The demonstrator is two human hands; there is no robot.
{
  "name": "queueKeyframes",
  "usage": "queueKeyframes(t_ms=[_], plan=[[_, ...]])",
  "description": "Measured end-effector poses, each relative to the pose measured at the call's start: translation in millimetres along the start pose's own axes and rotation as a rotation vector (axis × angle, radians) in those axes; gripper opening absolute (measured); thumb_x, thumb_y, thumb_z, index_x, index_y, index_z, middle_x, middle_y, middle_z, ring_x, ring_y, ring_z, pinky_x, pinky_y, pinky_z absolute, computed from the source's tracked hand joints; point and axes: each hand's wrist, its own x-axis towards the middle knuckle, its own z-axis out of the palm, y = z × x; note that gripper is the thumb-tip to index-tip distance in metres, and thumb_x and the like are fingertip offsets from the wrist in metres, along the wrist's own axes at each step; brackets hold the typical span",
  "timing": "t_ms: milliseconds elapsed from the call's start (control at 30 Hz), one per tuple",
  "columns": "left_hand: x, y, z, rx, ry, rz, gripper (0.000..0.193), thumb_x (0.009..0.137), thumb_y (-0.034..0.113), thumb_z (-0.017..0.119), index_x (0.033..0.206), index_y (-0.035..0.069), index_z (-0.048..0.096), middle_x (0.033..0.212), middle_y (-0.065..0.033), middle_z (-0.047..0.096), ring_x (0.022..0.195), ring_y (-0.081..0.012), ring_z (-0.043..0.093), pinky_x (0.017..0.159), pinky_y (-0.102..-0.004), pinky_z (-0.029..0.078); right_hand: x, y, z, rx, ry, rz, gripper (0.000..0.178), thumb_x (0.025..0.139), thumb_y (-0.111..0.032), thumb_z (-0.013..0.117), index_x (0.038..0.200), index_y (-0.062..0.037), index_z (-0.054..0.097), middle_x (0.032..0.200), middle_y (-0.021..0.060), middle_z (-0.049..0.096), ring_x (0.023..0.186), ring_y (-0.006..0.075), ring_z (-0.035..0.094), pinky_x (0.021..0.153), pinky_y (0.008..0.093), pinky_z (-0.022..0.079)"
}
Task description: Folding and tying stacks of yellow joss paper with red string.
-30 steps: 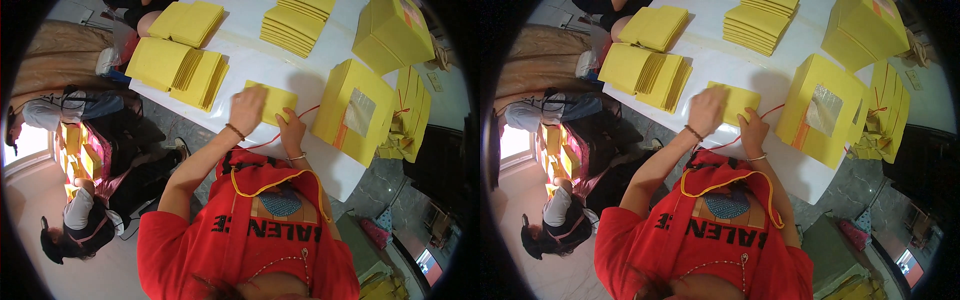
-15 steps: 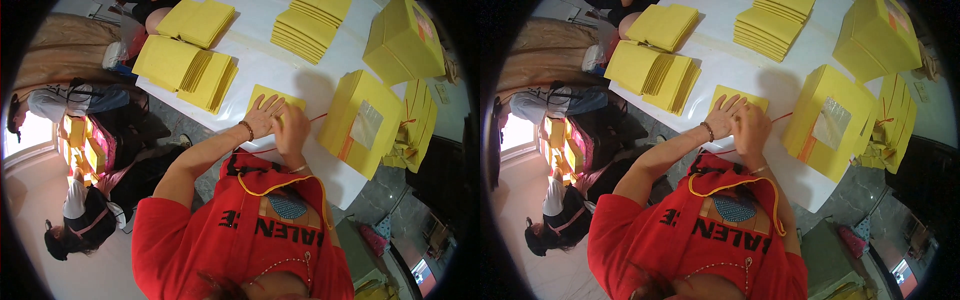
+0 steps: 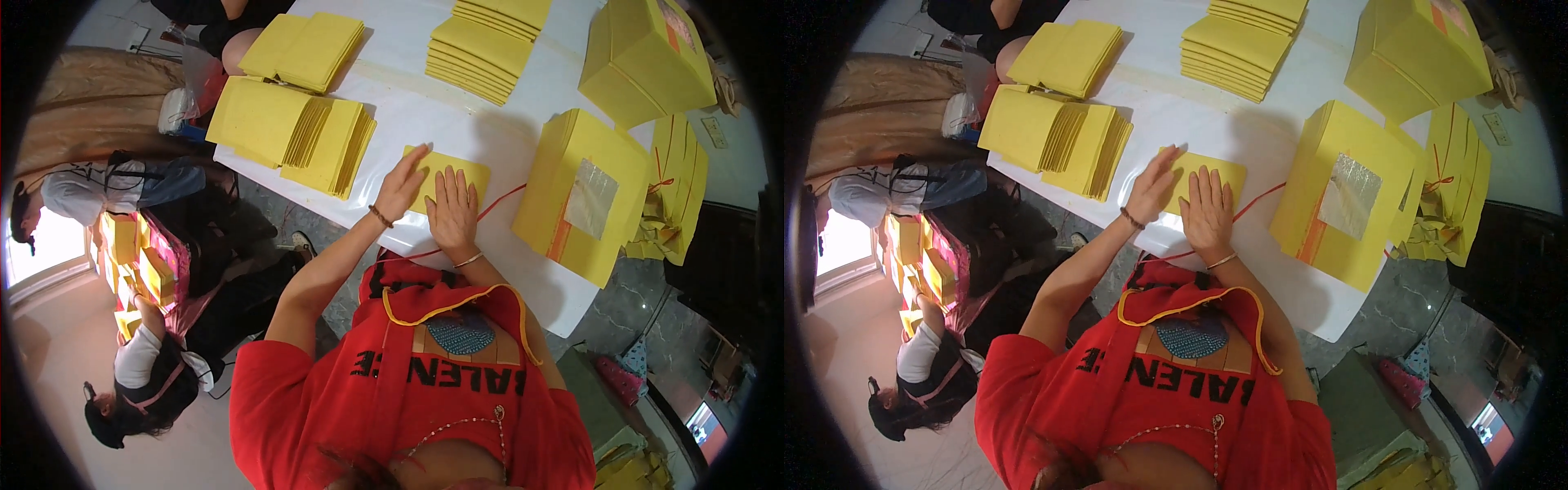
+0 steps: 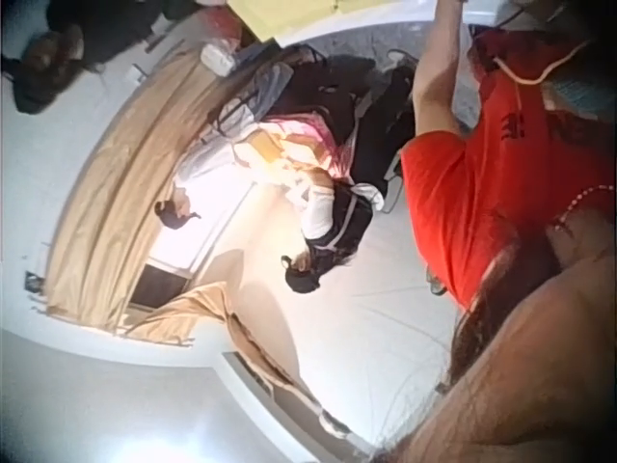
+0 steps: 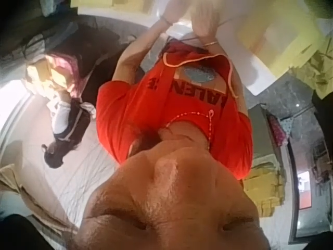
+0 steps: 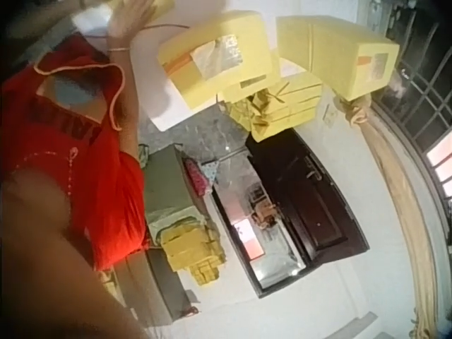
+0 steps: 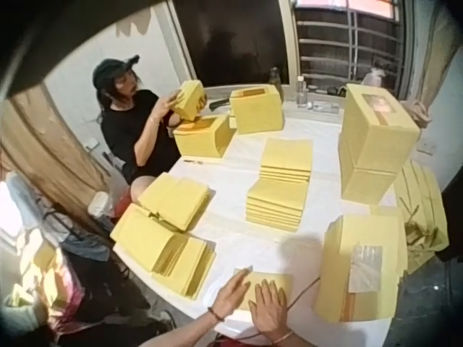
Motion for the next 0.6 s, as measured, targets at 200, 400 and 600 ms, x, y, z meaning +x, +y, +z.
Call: queueKeyframes(t_ms=[200,400,600], plan=[[-19,3,-4,1.196,-0.268,0.329,0.068,0.085,0.047,0.045,0.137,0.008,0.027,0.142,-0.018,0.023,0.132,-0.0307,0.019,0.106,-0.0467,0.012,0,4,5,-0.069,-0.016,-0.015,0.051,0.086,-0.031,0.047,0.128,-0.0029,0.041,0.138,0.0141,0.032,0.129,0.0304,0.026,0.102,0.0537,0.017],[-19,12,-1,1.376,-0.303,0.326,0.071,0.081,0.053,0.047,0.136,0.013,0.03,0.14,-0.0194,0.023,0.131,-0.033,0.02,0.105,-0.0507,0.013,-5,18,-13,-0.046,-0.01,0.017,0.052,0.085,-0.037,0.048,0.128,-0.0076,0.042,0.139,0.015,0.03,0.129,0.0313,0.025,0.099,0.0612,0.015],[-16,16,6,1.572,-0.412,0.455,0.067,0.082,0.05,0.047,0.129,0.004,0.039,0.133,-0.021,0.035,0.124,-0.0328,0.031,0.102,-0.0469,0.023,-12,24,-6,-0.046,0.048,0.058,0.05,0.087,-0.036,0.046,0.129,-0.0093,0.042,0.14,0.0155,0.027,0.13,0.0324,0.023,0.1,0.0593,0.015]])
